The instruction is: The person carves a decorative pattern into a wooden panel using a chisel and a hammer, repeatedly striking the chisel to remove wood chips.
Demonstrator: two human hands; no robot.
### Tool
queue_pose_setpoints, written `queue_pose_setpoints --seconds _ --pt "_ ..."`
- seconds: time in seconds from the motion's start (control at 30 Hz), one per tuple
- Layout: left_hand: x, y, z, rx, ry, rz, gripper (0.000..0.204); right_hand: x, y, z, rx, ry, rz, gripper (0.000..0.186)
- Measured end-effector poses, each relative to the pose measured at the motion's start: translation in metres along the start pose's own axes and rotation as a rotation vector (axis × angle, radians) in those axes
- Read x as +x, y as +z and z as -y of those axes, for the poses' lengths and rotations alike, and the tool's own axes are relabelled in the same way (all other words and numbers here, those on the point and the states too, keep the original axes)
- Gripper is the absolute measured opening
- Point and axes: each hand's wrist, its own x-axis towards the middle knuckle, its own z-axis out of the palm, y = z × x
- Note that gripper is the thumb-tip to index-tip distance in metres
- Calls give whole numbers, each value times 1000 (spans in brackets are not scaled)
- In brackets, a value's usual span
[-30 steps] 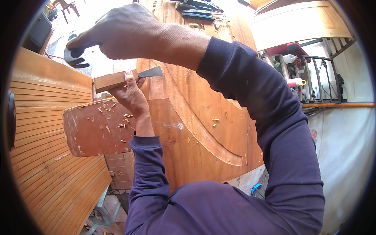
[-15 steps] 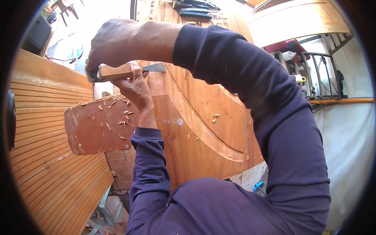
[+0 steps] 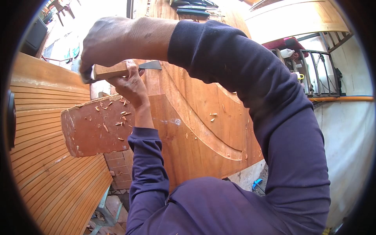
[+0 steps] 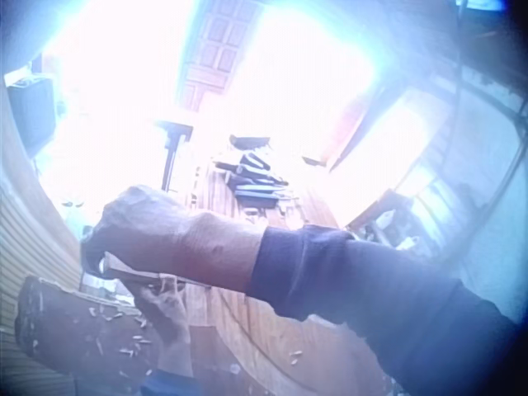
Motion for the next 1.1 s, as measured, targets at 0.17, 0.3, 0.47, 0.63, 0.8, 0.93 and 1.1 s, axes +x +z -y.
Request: queue_pose_setpoints --seconds 0.17,0.3,0.47,0.63,0.8,0.93,1.1 --pt "1 -2 4 -52 -30 -8 75 6 1 9 67 95 0 58" --pt "-1 1 5 -67 -38 -46 73 19 -6 5 -176 -180 176 53" --pt "-3 0 7 -85 -38 -28 73 7 4 5 63 -39 -102 53" --pt "-4 2 -4 -120 -82 -30 71 21 -13 9 -164 -237 195 45" --pt "-13 0 -5 -163 -133 -18 71 8 9 20 74 8 -74 44" --pt "-15 4 -9 -242 -131 -34 70 -1 21 20 -49 -80 -98 37" --pt "-19 -6 3 -372 13 143 71 -13 -12 9 -9 -123 49 45"
